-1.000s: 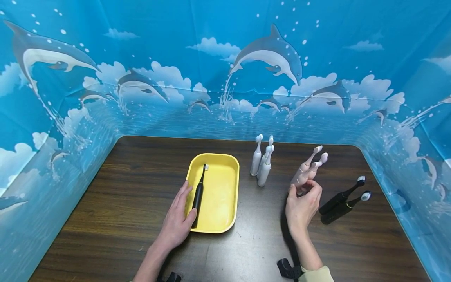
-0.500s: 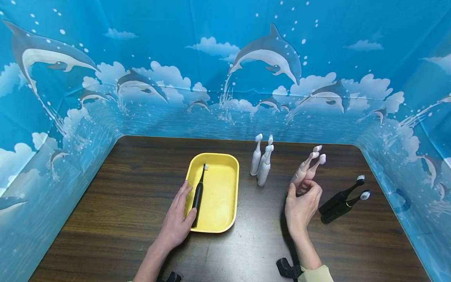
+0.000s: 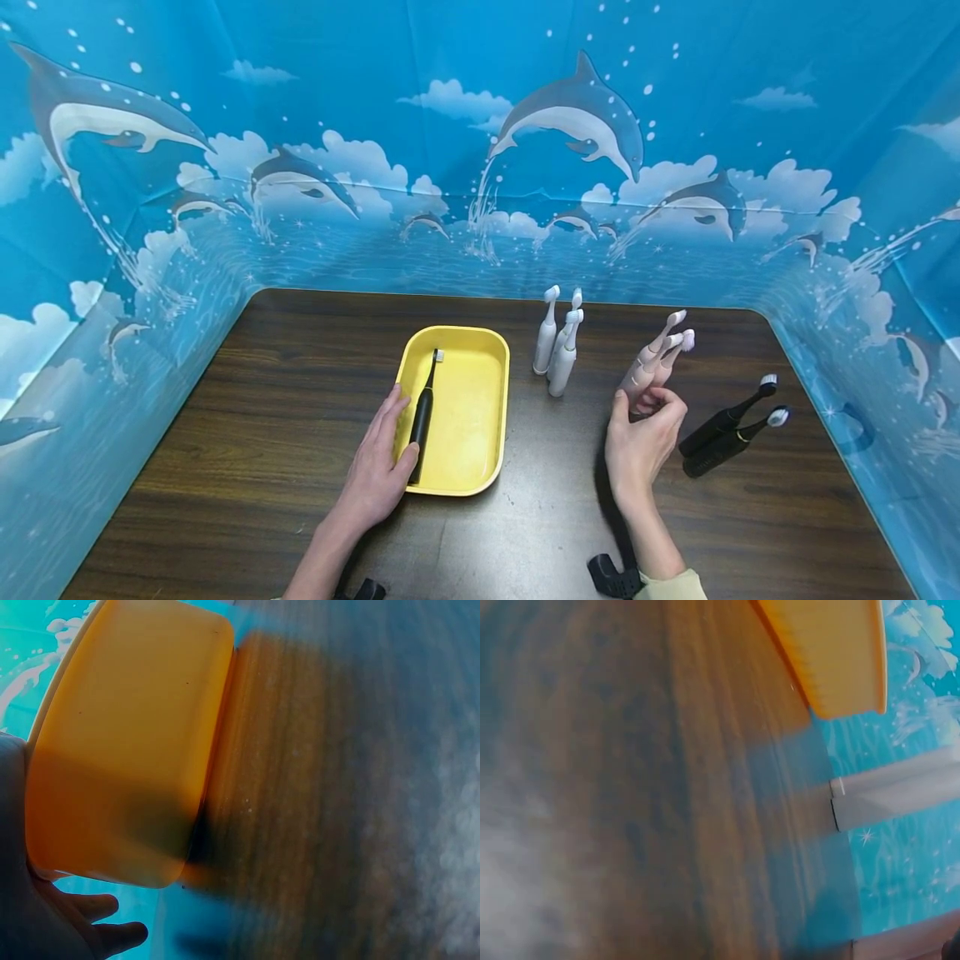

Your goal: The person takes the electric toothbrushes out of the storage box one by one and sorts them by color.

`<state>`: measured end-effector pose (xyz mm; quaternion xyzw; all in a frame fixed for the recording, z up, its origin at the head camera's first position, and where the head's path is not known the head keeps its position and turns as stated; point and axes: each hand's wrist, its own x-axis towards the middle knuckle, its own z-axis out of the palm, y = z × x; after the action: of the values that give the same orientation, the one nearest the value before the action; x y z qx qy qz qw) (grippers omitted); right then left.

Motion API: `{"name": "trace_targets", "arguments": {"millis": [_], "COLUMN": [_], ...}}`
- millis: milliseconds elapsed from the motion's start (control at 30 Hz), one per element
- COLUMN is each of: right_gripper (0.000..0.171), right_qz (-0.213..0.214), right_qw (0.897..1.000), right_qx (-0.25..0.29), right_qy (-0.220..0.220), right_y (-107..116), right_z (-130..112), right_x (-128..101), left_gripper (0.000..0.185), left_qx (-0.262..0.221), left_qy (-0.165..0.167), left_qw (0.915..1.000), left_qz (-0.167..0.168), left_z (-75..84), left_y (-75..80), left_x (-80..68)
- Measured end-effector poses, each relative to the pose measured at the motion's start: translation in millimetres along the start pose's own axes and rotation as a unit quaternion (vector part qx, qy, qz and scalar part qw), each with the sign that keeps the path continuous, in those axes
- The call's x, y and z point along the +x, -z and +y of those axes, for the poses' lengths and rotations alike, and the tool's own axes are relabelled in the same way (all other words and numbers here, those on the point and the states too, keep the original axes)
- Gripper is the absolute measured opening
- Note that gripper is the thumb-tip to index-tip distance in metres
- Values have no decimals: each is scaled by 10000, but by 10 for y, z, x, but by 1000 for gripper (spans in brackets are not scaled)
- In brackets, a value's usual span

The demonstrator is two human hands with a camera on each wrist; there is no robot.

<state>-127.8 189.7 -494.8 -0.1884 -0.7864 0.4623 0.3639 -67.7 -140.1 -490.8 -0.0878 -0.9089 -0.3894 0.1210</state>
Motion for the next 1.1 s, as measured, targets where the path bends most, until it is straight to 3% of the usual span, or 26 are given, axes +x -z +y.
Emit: {"name": "trace_targets", "arguments": {"millis": [133, 233, 333, 467, 533, 633, 800, 967, 1100], "right_gripper": [41, 38, 33, 32, 37, 48, 63, 68, 70], "right_qz": [62, -73, -491, -1365, -1959, -3040, -4493, -5004, -5183], "right_qw": [9988, 9940, 9829, 9583, 9447, 9179, 8772, 8482, 8325], "right_qx": [456, 932, 1419, 2049, 2297, 2455, 1693, 1564, 1553], "right_qy": [177, 563, 1065, 1447, 1280, 689, 21, -758, -1190], "right_y": [43, 58, 47, -6, -50, -138, -308, -482, -617], "right_z": [-133, -277, -429, -679, -783, -882, -1010, -1098, -1136], "right_x": [-95, -192, -301, -477, -568, -677, -750, -733, -759], "left_gripper": [62, 62, 62, 62, 62, 62, 63, 63, 62], "left_qx": [-1, 1, 21, 40, 46, 56, 103, 112, 132], "left_qy": [-30, -49, -58, -68, -78, -87, -55, -31, -28], "left_qw": [10000, 10000, 10000, 10000, 10000, 9999, 9999, 9999, 9999], "left_qz": [0, -1, -2, -11, -10, -1, -30, -14, 20], "left_z": [0, -1, -2, -5, -3, 6, 19, 19, 12], "left_y": [-7, -12, -16, -25, -27, -26, -27, -22, -19], "left_x": [-5, -12, -19, -23, -21, -14, 2, 3, 4]}}
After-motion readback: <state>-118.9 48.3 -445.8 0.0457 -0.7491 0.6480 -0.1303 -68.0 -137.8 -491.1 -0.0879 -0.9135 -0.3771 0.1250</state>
